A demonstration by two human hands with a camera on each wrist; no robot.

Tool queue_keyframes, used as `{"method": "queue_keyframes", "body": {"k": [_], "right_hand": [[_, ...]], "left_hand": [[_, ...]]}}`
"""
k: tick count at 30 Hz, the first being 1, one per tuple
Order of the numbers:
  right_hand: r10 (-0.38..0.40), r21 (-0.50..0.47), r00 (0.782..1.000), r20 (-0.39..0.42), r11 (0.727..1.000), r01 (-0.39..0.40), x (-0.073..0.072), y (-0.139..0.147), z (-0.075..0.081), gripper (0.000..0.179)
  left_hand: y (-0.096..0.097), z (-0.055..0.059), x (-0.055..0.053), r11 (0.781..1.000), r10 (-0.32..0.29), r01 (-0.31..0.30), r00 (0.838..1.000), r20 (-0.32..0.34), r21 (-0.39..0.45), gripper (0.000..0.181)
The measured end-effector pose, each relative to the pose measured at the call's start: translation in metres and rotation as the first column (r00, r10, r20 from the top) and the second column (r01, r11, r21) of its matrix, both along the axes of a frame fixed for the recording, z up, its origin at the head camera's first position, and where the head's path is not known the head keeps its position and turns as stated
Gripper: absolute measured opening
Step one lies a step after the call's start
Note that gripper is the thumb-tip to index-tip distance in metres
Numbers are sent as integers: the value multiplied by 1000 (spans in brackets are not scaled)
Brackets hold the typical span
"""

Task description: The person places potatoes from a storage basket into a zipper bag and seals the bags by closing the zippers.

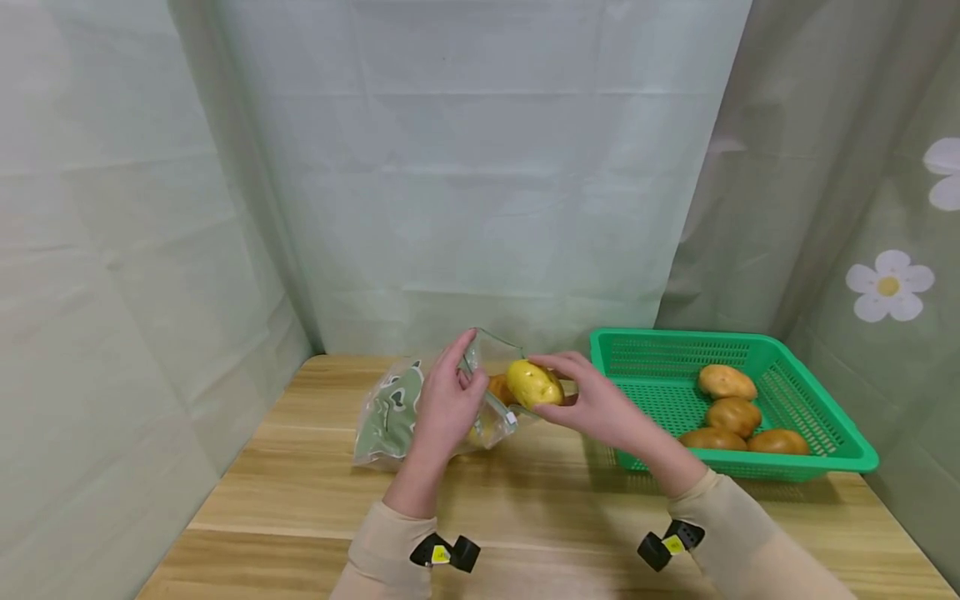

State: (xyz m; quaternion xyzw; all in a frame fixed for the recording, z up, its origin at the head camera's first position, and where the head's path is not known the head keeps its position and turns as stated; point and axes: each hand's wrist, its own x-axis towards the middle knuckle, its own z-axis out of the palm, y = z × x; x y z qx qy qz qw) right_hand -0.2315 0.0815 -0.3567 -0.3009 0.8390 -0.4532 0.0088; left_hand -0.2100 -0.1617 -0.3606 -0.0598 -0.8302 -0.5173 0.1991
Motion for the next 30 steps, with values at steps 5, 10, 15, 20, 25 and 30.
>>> {"method": "queue_keyframes", "body": {"k": [5, 10, 15, 20, 25, 30], "right_hand": [[-23, -21, 1000, 6, 1000, 23, -1, -8, -1, 62], [-23, -66, 1000, 16, 997, 24, -4, -16, -7, 57], [-84, -54, 996, 16, 995, 85, -6, -24, -12, 49], [-132, -40, 991, -35, 991, 131, -7, -32, -16, 42], [-171, -42, 981, -95, 985, 168, -7, -39, -19, 28], [-155, -51, 984, -89, 987, 151, -5, -40, -19, 25]], "left_hand": [[0, 1, 1, 1000, -3, 2, 1000, 3, 7, 65], [-1, 1, 1, 1000, 3, -3, 1000, -2, 5, 65], [-2, 0, 1, 1000, 2, -2, 1000, 2, 13, 64], [-1, 1, 1, 1000, 2, -2, 1000, -1, 18, 64], [-1, 2, 1, 1000, 3, -4, 1000, 6, 27, 65], [-1, 4, 2, 999, 0, -1, 1000, 10, 41, 66]]}}
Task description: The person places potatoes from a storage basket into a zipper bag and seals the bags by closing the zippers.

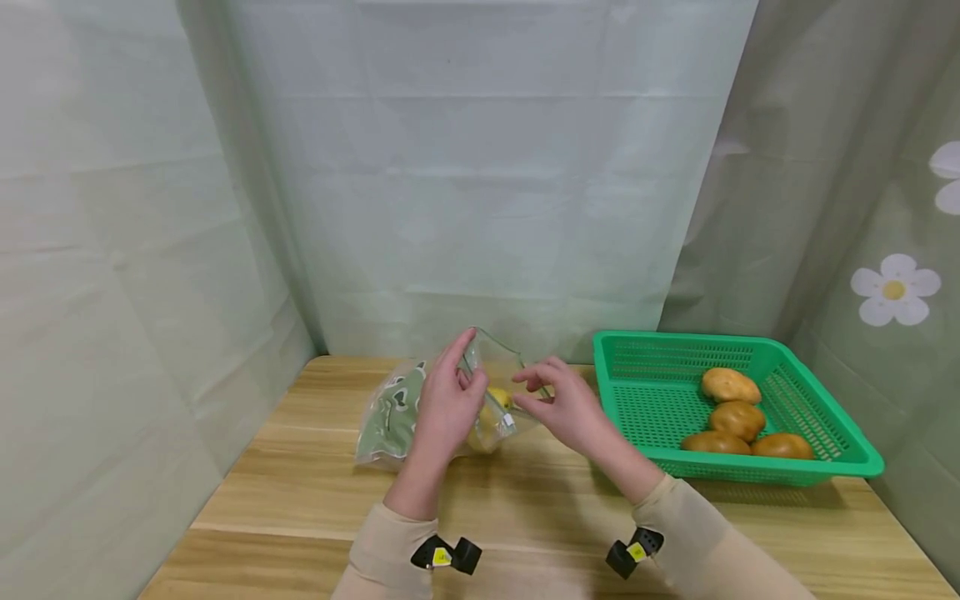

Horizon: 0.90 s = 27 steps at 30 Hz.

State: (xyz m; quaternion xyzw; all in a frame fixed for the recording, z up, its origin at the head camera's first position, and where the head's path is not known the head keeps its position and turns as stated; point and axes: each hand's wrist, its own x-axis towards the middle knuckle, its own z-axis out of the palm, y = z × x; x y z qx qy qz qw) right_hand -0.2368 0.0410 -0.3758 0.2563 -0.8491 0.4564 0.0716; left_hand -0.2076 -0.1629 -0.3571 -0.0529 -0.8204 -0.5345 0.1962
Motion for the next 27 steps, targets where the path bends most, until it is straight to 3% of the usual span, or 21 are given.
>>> {"method": "queue_keyframes", "body": {"k": [9, 15, 27], "right_hand": [[27, -1, 1000, -6, 1000, -27, 6, 22, 8, 35], [-44, 112, 998, -45, 993, 49, 8, 45, 14, 40], [-136, 287, 986, -94, 945, 158, 6, 96, 21, 60]], "left_hand": [[0, 0, -1, 1000, 10, -10, 999, -36, -13, 66], [-1, 0, -1, 1000, 4, -5, 999, -40, -22, 65], [-2, -3, -2, 1000, -2, 1, 999, -34, -23, 67]]}}
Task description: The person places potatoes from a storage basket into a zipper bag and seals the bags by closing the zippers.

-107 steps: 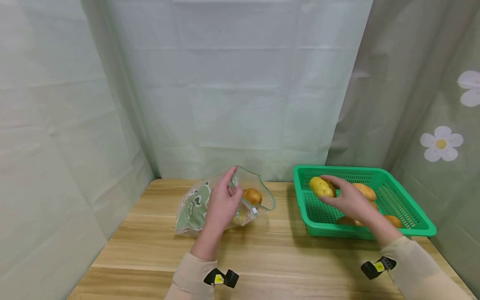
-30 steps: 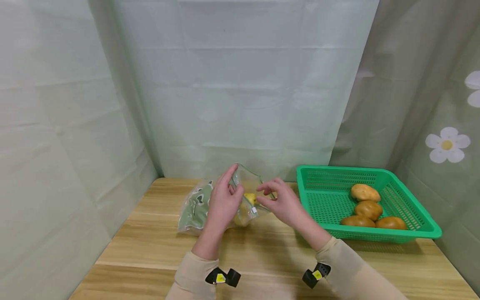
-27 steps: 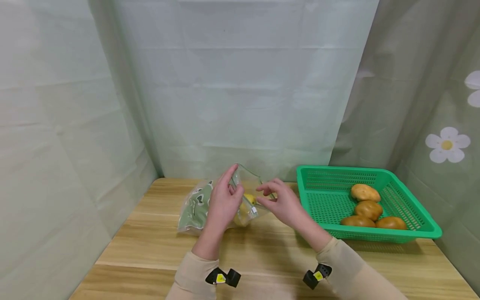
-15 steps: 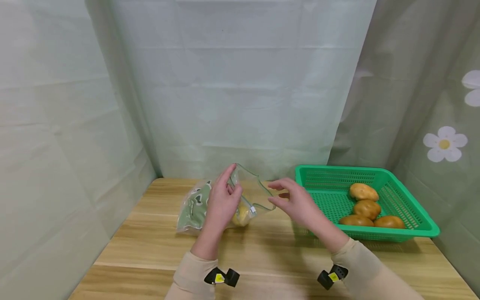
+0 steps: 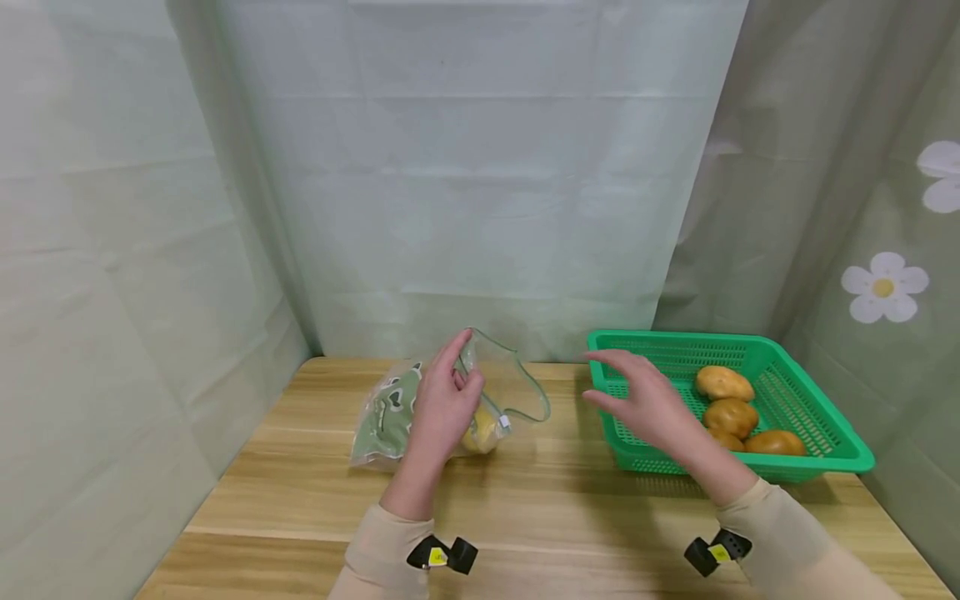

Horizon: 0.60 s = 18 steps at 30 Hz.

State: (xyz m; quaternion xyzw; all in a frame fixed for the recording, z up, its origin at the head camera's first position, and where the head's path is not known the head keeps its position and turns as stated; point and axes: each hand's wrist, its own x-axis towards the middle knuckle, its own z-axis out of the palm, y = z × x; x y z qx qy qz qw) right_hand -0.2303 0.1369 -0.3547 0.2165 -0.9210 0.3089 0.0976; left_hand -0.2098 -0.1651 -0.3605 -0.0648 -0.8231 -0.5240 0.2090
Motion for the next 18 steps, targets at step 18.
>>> {"method": "queue_keyframes", "body": {"k": [18], "right_hand": [[-79, 87, 996, -39, 993, 82, -9, 70, -4, 80]], "left_hand": [[1, 1, 0, 1000, -25, 25, 1000, 0, 3, 67]]}}
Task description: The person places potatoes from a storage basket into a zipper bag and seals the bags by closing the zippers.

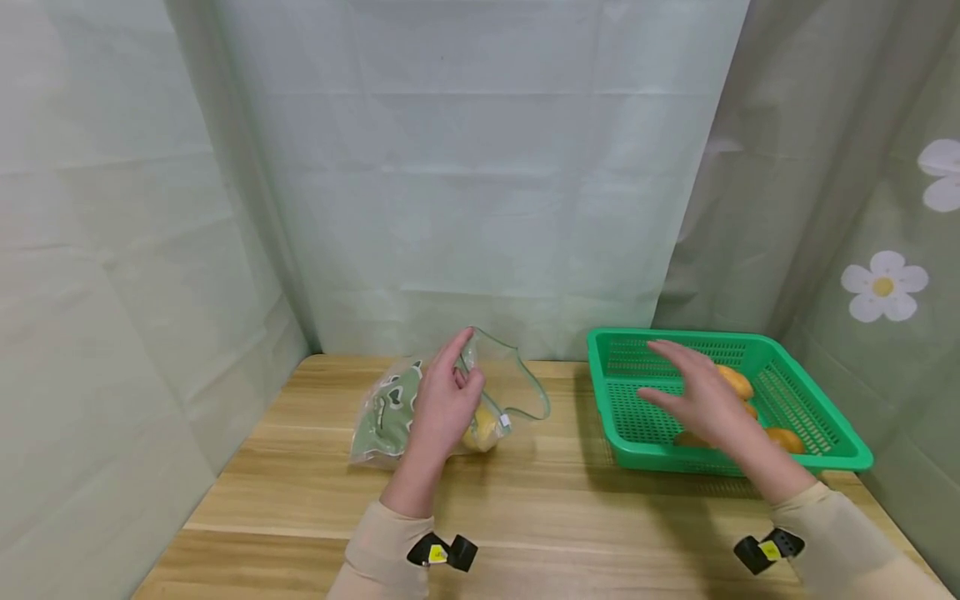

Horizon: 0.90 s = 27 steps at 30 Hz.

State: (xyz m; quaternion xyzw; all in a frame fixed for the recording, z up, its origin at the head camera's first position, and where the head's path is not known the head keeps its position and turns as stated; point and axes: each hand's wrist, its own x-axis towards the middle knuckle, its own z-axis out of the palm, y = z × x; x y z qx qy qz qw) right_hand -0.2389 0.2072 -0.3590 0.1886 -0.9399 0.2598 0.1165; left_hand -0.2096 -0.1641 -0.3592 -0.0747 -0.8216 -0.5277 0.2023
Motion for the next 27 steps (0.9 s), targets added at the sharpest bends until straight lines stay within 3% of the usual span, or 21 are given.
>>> {"method": "queue_keyframes", "body": {"k": [8, 27], "right_hand": [[-49, 40, 999, 7, 998, 49, -5, 24, -6, 87], [-126, 34, 990, 68, 992, 124, -19, 70, -22, 94]], "left_hand": [[1, 0, 1, 1000, -2, 2, 1000, 8, 6, 68], [2, -1, 0, 1000, 6, -6, 1000, 30, 4, 66]]}}
